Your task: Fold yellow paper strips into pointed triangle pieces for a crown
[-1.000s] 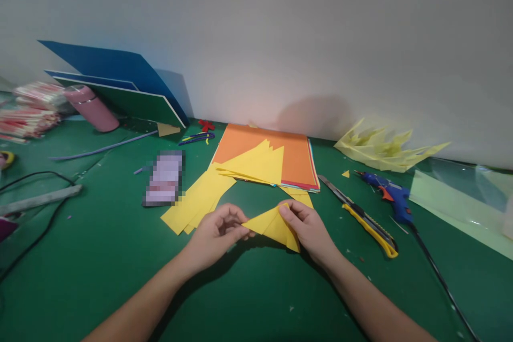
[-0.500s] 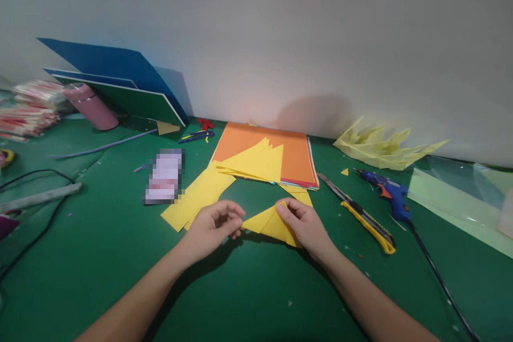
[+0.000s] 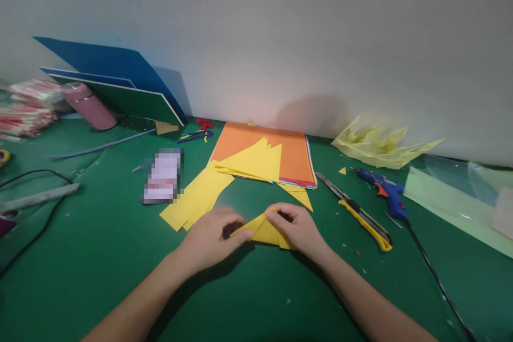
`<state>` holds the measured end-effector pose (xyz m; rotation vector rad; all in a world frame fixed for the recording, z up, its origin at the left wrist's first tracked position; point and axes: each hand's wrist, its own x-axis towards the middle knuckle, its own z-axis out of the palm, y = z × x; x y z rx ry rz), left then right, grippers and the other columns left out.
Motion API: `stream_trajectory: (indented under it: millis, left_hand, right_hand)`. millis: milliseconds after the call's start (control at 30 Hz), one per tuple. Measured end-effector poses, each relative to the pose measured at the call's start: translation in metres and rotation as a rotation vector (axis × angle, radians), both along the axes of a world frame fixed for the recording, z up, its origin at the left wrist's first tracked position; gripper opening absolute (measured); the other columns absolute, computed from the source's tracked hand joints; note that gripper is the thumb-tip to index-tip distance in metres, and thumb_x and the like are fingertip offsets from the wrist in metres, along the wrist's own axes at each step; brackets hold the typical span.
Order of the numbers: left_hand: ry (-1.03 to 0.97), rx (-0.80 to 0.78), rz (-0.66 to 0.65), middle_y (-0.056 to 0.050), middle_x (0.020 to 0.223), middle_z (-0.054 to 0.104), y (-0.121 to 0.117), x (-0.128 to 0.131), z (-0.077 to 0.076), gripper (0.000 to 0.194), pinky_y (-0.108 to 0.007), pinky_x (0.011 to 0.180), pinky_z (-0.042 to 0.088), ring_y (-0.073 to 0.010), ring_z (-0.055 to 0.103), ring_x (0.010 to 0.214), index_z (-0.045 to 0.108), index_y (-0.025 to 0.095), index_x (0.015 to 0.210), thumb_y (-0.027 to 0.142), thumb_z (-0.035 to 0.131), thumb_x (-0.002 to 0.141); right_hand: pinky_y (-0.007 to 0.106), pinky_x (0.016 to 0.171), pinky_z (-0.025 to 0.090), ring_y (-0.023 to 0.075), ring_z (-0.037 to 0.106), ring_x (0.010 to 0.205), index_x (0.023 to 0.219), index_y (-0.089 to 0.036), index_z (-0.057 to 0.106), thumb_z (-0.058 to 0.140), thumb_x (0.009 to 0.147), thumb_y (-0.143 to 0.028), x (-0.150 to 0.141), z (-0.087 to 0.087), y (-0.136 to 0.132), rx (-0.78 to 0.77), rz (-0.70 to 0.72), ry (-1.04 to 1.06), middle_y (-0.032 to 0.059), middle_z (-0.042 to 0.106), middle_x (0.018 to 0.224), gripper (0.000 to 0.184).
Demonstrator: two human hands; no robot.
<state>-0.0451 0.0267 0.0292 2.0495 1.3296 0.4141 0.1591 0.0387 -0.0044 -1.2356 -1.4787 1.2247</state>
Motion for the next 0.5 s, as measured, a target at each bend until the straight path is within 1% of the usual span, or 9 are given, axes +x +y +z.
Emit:
stream_trajectory:
  millis: [33,67,133,167,233,267,333,400,500]
  left_hand:
    - [0.020,0.056,0.005,-0.002,0.071,0.060,-0.002,0.004,-0.001,0.029,-0.028,0.063,0.038,-0.0192,0.054,0.070,0.063,0.019,0.073,0.045,0.053,0.082]
    - [0.015,0.065,0.002,-0.002,0.071,0.060,-0.003,0.008,-0.002,0.028,-0.028,0.063,0.038,-0.0193,0.053,0.070,0.063,0.019,0.072,0.044,0.055,0.080]
    - [-0.059,-0.003,-0.001,-0.001,0.074,0.061,-0.005,0.014,-0.006,0.019,-0.027,0.062,0.038,-0.0178,0.054,0.070,0.063,0.019,0.077,0.037,0.056,0.080]
    - [-0.083,-0.029,0.013,0.000,0.070,0.060,-0.005,0.016,-0.009,0.016,-0.026,0.060,0.038,-0.0169,0.053,0.067,0.061,0.019,0.072,0.033,0.056,0.079]
    - [-0.133,-0.053,0.092,0.002,0.062,0.055,-0.005,0.017,-0.012,0.016,-0.025,0.056,0.036,-0.0153,0.050,0.061,0.057,0.019,0.063,0.029,0.056,0.075]
    - [-0.165,-0.059,0.148,0.002,0.059,0.052,-0.003,0.016,-0.014,0.016,-0.024,0.055,0.036,-0.0148,0.049,0.059,0.056,0.019,0.061,0.029,0.056,0.074]
    - [-0.249,-0.087,0.254,0.003,0.058,0.052,0.000,0.012,-0.017,0.014,-0.024,0.053,0.037,-0.0143,0.048,0.056,0.058,0.019,0.064,0.030,0.056,0.073]
    - [-0.330,-0.137,0.316,0.003,0.060,0.054,0.003,0.008,-0.019,0.014,-0.024,0.051,0.039,-0.0139,0.049,0.054,0.061,0.019,0.071,0.032,0.057,0.074]
    - [-0.365,-0.169,0.335,0.003,0.061,0.055,0.005,0.005,-0.022,0.015,-0.025,0.052,0.040,-0.0133,0.048,0.052,0.062,0.019,0.075,0.033,0.057,0.074]
  right_hand:
    - [0.029,0.063,0.047,0.0181,0.058,0.066,0.064,-0.020,0.067,0.063,0.071,-0.046,-0.001,0.000,-0.001,0.025,0.023,0.005,0.0027,0.064,0.068,0.027]
    - [0.030,0.065,0.047,0.0180,0.058,0.067,0.063,-0.020,0.068,0.063,0.072,-0.043,-0.002,0.001,-0.002,0.048,0.047,0.012,0.0030,0.064,0.069,0.025]
    - [0.030,0.066,0.047,0.0176,0.058,0.068,0.065,-0.021,0.070,0.064,0.072,-0.040,-0.003,0.001,-0.003,0.083,0.081,0.025,0.0036,0.064,0.071,0.021]
    - [0.030,0.066,0.047,0.0173,0.058,0.068,0.068,-0.021,0.072,0.065,0.072,-0.039,-0.003,0.000,-0.004,0.088,0.084,0.032,0.0037,0.063,0.072,0.019]
    - [0.029,0.062,0.047,0.0161,0.056,0.066,0.079,-0.022,0.073,0.067,0.070,-0.039,-0.002,-0.001,-0.003,0.066,0.062,0.049,0.0026,0.063,0.073,0.020]
    - [0.028,0.060,0.047,0.0154,0.055,0.064,0.086,-0.022,0.073,0.068,0.069,-0.039,-0.001,-0.002,-0.003,0.047,0.041,0.063,0.0016,0.062,0.072,0.025]
    - [0.026,0.056,0.045,0.0137,0.053,0.060,0.096,-0.021,0.070,0.069,0.067,-0.039,0.002,-0.003,-0.001,0.000,0.013,0.085,-0.0006,0.059,0.069,0.034]
    - [0.027,0.055,0.045,0.0127,0.052,0.057,0.094,-0.020,0.068,0.068,0.067,-0.040,0.004,-0.004,0.000,-0.037,0.009,0.085,-0.0016,0.058,0.066,0.034]
    - [0.027,0.054,0.043,0.0121,0.049,0.053,0.088,-0.020,0.066,0.066,0.068,-0.039,0.005,-0.003,0.001,-0.061,0.012,0.065,-0.0024,0.056,0.063,0.028]
